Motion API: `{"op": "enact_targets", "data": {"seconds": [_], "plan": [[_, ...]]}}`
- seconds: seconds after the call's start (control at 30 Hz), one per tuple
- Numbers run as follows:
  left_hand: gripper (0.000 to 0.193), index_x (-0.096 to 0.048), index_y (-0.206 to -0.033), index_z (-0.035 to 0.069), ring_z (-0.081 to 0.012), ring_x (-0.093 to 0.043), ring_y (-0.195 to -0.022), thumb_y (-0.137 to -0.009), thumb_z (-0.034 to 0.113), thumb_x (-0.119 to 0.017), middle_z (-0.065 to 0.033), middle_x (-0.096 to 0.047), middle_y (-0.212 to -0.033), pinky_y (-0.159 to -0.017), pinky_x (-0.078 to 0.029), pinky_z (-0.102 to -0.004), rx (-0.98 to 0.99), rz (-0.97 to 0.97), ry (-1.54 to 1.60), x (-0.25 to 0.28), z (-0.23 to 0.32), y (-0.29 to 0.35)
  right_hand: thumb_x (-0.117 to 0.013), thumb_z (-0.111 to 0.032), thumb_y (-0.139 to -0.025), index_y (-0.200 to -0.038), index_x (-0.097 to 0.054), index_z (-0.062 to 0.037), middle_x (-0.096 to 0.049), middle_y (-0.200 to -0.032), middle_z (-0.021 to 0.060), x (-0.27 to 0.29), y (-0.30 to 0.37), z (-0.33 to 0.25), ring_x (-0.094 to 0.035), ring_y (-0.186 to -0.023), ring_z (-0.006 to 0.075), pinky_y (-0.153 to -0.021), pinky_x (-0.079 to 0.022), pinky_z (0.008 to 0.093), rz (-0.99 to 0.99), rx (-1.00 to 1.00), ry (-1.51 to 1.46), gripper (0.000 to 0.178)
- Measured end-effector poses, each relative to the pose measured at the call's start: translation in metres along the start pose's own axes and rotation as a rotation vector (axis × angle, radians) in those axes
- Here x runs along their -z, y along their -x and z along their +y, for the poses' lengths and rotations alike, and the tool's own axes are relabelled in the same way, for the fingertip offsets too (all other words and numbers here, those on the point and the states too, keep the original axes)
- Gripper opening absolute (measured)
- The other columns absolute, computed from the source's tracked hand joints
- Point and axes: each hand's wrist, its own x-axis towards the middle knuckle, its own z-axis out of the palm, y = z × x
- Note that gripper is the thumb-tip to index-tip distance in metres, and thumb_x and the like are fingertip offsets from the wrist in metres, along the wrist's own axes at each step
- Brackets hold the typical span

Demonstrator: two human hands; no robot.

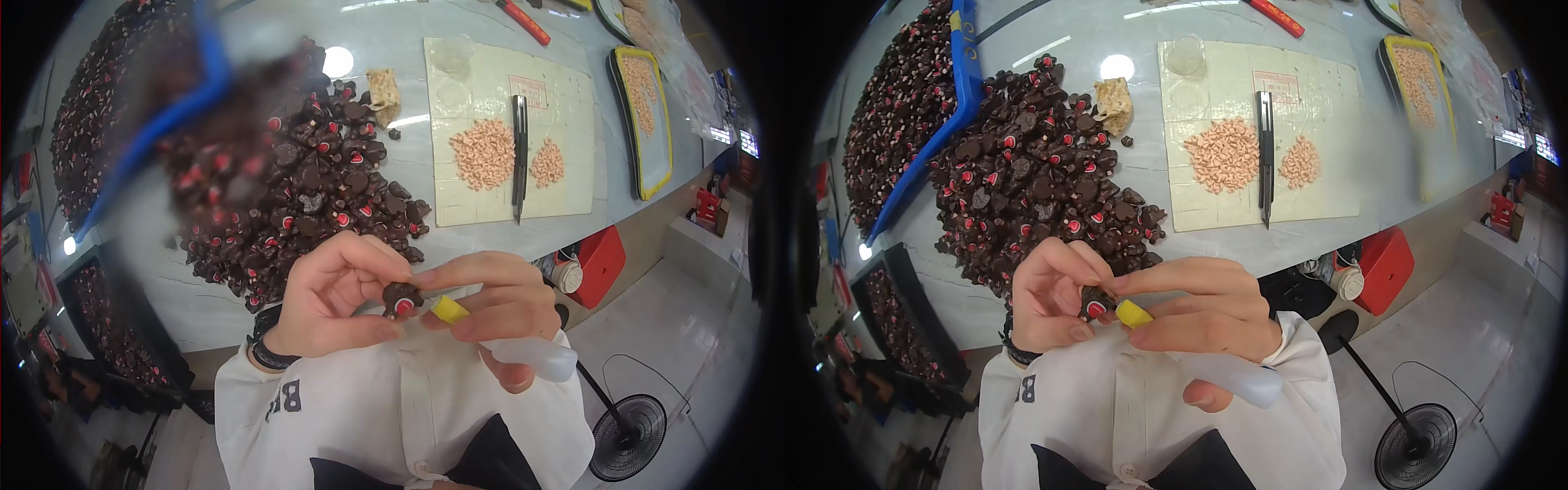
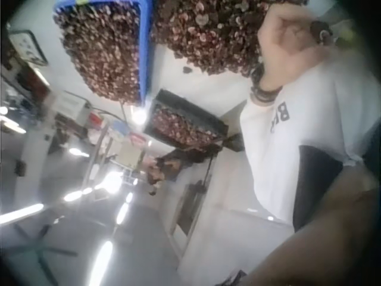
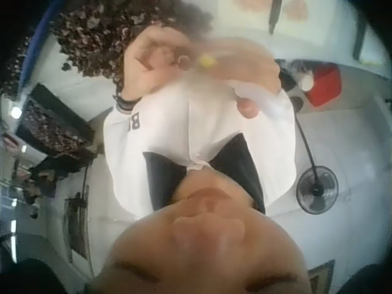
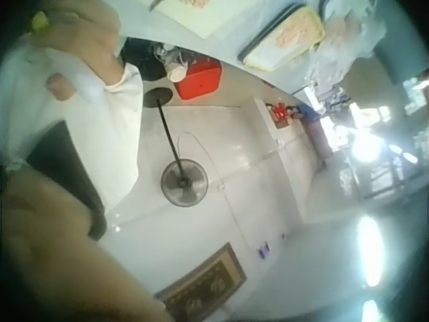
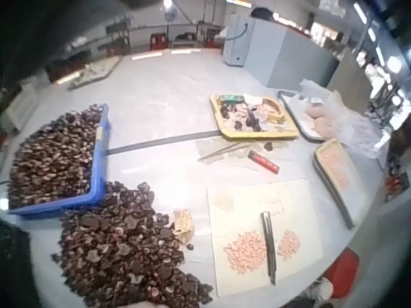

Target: Applying glue to heart-shaped objects and attaching small components.

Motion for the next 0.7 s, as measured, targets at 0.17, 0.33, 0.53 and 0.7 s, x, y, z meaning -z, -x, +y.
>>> {"op": "enact_targets", "data": {"seconds": [0.17,0.33,0.53,0.7], "plan": [[0.041,-0.046,-0.103,-0.004,-0.0159,-0.054,-0.091,-0.068,-0.012,-0.064,-0.0143,-0.049,-0.103,-0.079,-0.046,-0.0278,-0.008,-0.006,-0.02,0.0012,0.0002,0.0008,-0.029,-0.043,-0.091,-0.085,-0.051,-0.0015,-0.06,-0.062,0.0125,0.0039,-0.0069,-0.0044,-0.062,-0.078,0.0374,-0.058,-0.053,0.039,-0.121,-0.051,0.087,0.047],[0.04,-0.046,-0.103,-0.004,-0.0162,-0.054,-0.092,-0.068,-0.012,-0.064,-0.0143,-0.049,-0.103,-0.079,-0.046,-0.0279,-0.015,-0.006,-0.002,0.0009,-0.0019,0.0011,-0.036,-0.038,-0.089,-0.084,-0.054,0.0013,-0.06,-0.061,0.0126,0.0001,-0.0027,0.0002,-0.062,-0.077,0.0383,-0.057,-0.052,0.0394,-0.059,-0.02,0.061,0.044],[0.039,-0.045,-0.103,-0.005,-0.0191,-0.055,-0.095,-0.069,-0.012,-0.064,-0.015,-0.049,-0.104,-0.081,-0.049,-0.0314,-0.015,0.027,0.109,-0.0004,-0.0019,0.0006,-0.04,-0.04,-0.089,-0.084,-0.056,0.0044,-0.059,-0.06,0.0134,-0.0013,-0.0015,0.0029,-0.061,-0.078,0.0402,-0.058,-0.051,0.0405,0.01,0.027,-0.02,0.047],[0.04,-0.045,-0.104,-0.005,-0.0192,-0.056,-0.094,-0.069,-0.012,-0.064,-0.0143,-0.05,-0.103,-0.081,-0.05,-0.0317,0.003,0.047,0.096,-0.0005,0.0002,0.0014,-0.038,-0.041,-0.089,-0.085,-0.056,0.0045,-0.06,-0.06,0.0136,-0.0018,-0.0018,0.0047,-0.061,-0.078,0.0407,-0.057,-0.051,0.0413,0.007,0.066,-0.041,0.049]]}}
